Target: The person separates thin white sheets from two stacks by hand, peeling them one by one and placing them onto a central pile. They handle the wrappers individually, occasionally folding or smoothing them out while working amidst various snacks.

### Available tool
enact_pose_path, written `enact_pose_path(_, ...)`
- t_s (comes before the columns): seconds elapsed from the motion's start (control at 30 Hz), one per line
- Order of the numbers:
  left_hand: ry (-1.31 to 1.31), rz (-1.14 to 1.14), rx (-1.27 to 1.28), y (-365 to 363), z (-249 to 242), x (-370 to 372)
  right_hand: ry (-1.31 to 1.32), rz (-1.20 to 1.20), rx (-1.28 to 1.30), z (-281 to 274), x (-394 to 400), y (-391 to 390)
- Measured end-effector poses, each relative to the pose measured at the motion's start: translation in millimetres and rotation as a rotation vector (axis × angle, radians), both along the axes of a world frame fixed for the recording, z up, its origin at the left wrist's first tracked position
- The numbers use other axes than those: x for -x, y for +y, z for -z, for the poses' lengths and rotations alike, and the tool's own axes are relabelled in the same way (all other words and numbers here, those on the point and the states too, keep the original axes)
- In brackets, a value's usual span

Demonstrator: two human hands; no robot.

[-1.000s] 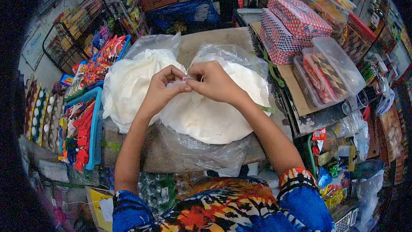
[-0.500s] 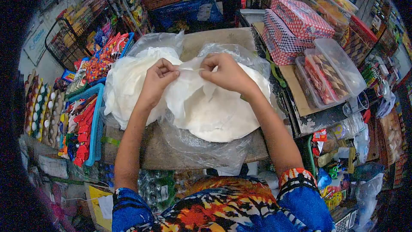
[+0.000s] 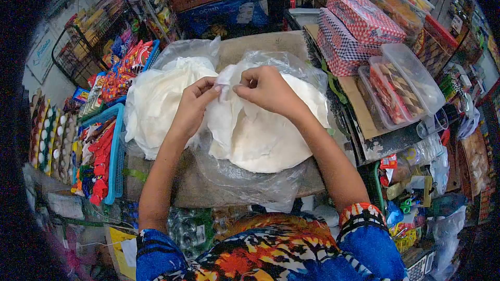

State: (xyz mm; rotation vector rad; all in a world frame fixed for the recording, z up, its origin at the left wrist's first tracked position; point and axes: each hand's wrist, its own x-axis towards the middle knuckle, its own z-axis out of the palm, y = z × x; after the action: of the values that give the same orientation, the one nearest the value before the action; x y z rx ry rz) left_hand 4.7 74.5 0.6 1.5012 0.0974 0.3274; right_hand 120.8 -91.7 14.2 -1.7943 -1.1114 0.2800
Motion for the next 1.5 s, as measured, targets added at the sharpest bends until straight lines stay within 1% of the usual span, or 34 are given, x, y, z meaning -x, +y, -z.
enact_pose_path(0.07, -0.018, -0.034, -0.037, 0.9, 2.3, -1.7, -0.064, 0.064, -0.105, 2.3, -1.4, 1.3)
enact_pose_path(0.1, -0.017, -0.034, -0.036, 0.8, 2.5, -1.7, -0.063, 0.065, -0.104, 4.2, -1.9, 2.8)
enact_pose_path(0.17, -0.010, -0.072, -0.080, 0.4, 2.6, -1.2, 0.024, 0.013, -0.301, 5.9, -0.2, 7.6)
enact_pose_path(0.3, -0.029, -0.124, -0.142, -4.7, -0.4, 0.8, 0.020, 0.013, -0.280, 0.9, 9.4, 9.3)
enact_pose_path(0.37, -0.043, -0.119, -0.219, -5.6, -1.6, 2.2, -0.096, 0.015, -0.263, -1.6, 14.0, 8.9)
enact_pose_path(0.4, -0.043, -0.118, -0.218, -5.6, -0.4, 1.3, -0.096, 0.015, -0.263, -0.9, 14.8, 9.2)
enact_pose_path(0.47, -0.121, -0.135, -0.317, -5.7, 2.2, -1.1, -0.284, 0.028, -0.298, 1.4, 15.0, 9.7)
enact_pose_path(0.5, -0.120, -0.135, -0.317, -5.4, 2.3, -0.6, -0.283, 0.028, -0.298, 3.1, 14.4, 10.0)
enact_pose_path(0.57, -0.064, -0.167, -0.429, -5.6, -0.6, 1.8, -0.398, 0.050, -0.294, 4.2, 14.3, 10.6)
enact_pose_path(0.6, -0.064, -0.167, -0.428, -7.4, -3.1, 3.5, -0.397, 0.049, -0.294, 3.4, 15.4, 10.1)
enact_pose_path(0.67, -0.043, -0.204, -0.529, -12.2, -8.0, 7.0, -0.340, 0.065, -0.279, 1.6, 18.5, 8.5)
enact_pose_path(0.8, -0.047, -0.216, -0.597, -11.0, -6.8, 6.6, -0.281, 0.092, -0.306, 8.3, 14.4, 11.9)
enact_pose_path(0.87, -0.090, -0.203, -0.643, -9.7, -5.4, 6.1, -0.135, 0.119, -0.367, 11.6, 11.4, 13.5)
enact_pose_path(0.9, -0.090, -0.204, -0.642, -9.6, -5.8, 6.5, -0.135, 0.118, -0.367, 12.9, 10.1, 14.2)
enact_pose_path(0.97, -0.096, -0.196, -0.641, -9.7, -7.1, 6.9, 0.122, 0.137, -0.360, 13.7, 7.3, 15.0)
enact_pose_path(1.0, -0.098, -0.198, -0.640, -9.3, -7.2, 6.9, 0.120, 0.136, -0.359, 13.3, 5.8, 14.7)
enact_pose_path(1.07, -0.109, -0.187, -0.635, -8.0, -7.5, 7.2, 0.252, 0.161, -0.366, 12.7, 2.8, 13.3)
enact_pose_path(1.1, -0.109, -0.188, -0.635, -7.3, -7.7, 7.2, 0.252, 0.161, -0.366, 12.7, 1.1, 12.6)
enact_pose_path(1.17, -0.145, -0.217, -0.608, -6.3, -7.9, 6.3, 0.465, 0.203, -0.415, 12.2, -3.2, 10.5)
enact_pose_path(1.2, -0.147, -0.217, -0.608, -4.5, -6.9, 5.4, 0.471, 0.211, -0.411, 10.9, -5.6, 9.5)
enact_pose_path(1.23, -0.143, -0.229, -0.570, -1.7, -5.0, 4.2, 0.469, 0.211, -0.412, 10.3, -6.5, 8.4)
enact_pose_path(1.3, -0.139, -0.244, -0.529, -0.3, -4.8, 2.5, 0.334, 0.158, -0.450, 4.0, -4.8, 6.5)
enact_pose_path(1.33, -0.114, -0.212, -0.412, -0.3, -5.0, 2.2, 0.334, 0.157, -0.450, 3.1, -3.8, 6.8)
enact_pose_path(1.37, -0.086, -0.179, -0.295, -0.4, -4.9, 2.3, 0.164, 0.130, -0.421, 2.5, -1.7, 7.8)
enact_pose_path(1.4, -0.083, -0.179, -0.296, 0.9, -3.9, 1.6, -0.004, 0.103, -0.392, 1.8, 0.7, 8.7)
enact_pose_path(1.43, -0.082, -0.178, -0.273, 3.4, -2.4, 0.2, -0.001, 0.104, -0.392, 0.5, 3.0, 8.6)
enact_pose_path(1.5, -0.076, -0.174, -0.253, 6.6, -0.4, -0.6, -0.056, 0.175, -0.093, -4.5, 8.8, 7.5)
